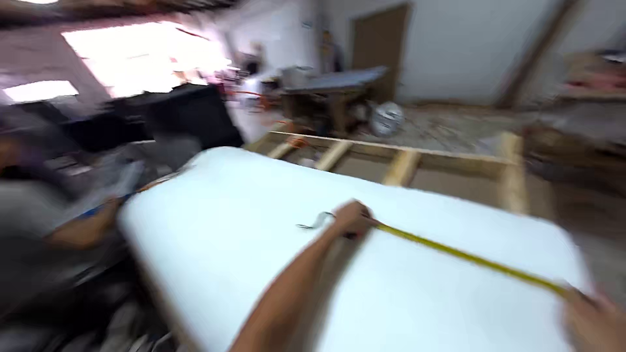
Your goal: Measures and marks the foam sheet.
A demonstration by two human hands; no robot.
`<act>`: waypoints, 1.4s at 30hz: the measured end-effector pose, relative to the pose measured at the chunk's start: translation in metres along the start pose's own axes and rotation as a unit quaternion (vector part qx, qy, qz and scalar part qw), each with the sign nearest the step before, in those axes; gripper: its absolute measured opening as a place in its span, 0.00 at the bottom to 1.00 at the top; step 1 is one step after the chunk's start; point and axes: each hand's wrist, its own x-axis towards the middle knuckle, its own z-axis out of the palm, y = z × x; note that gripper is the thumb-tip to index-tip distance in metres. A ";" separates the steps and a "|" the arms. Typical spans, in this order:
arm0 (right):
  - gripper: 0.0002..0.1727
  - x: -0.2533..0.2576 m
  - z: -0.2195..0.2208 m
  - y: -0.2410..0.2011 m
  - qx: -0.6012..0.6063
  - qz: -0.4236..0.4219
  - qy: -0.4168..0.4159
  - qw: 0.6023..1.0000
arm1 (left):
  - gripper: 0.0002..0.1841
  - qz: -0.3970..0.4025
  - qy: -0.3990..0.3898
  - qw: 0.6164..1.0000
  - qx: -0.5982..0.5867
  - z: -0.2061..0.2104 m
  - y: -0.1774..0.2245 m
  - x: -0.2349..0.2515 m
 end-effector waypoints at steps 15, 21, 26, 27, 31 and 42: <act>0.29 0.004 -0.010 0.003 0.045 0.092 0.014 0.995 | 0.23 -0.027 0.023 0.996 0.086 0.015 0.002 0.033; 0.33 0.009 -0.012 0.003 0.019 0.156 -0.031 0.987 | 0.25 -0.047 0.011 0.994 0.100 0.012 -0.002 0.038; 0.33 0.010 -0.015 -0.002 -0.025 0.147 -0.058 0.987 | 0.23 -0.035 0.022 0.997 0.067 0.014 -0.021 0.046; 0.33 0.010 -0.015 -0.002 -0.029 0.144 -0.054 0.988 | 0.22 -0.034 0.022 0.997 0.060 0.014 -0.024 0.047; 0.31 0.010 -0.012 -0.003 -0.019 0.158 -0.032 0.987 | 0.19 -0.046 0.014 0.998 0.042 0.016 -0.013 0.042; 0.33 0.007 -0.007 -0.009 -0.071 0.148 -0.038 0.986 | 0.09 -0.078 0.018 0.997 0.011 0.018 0.021 0.027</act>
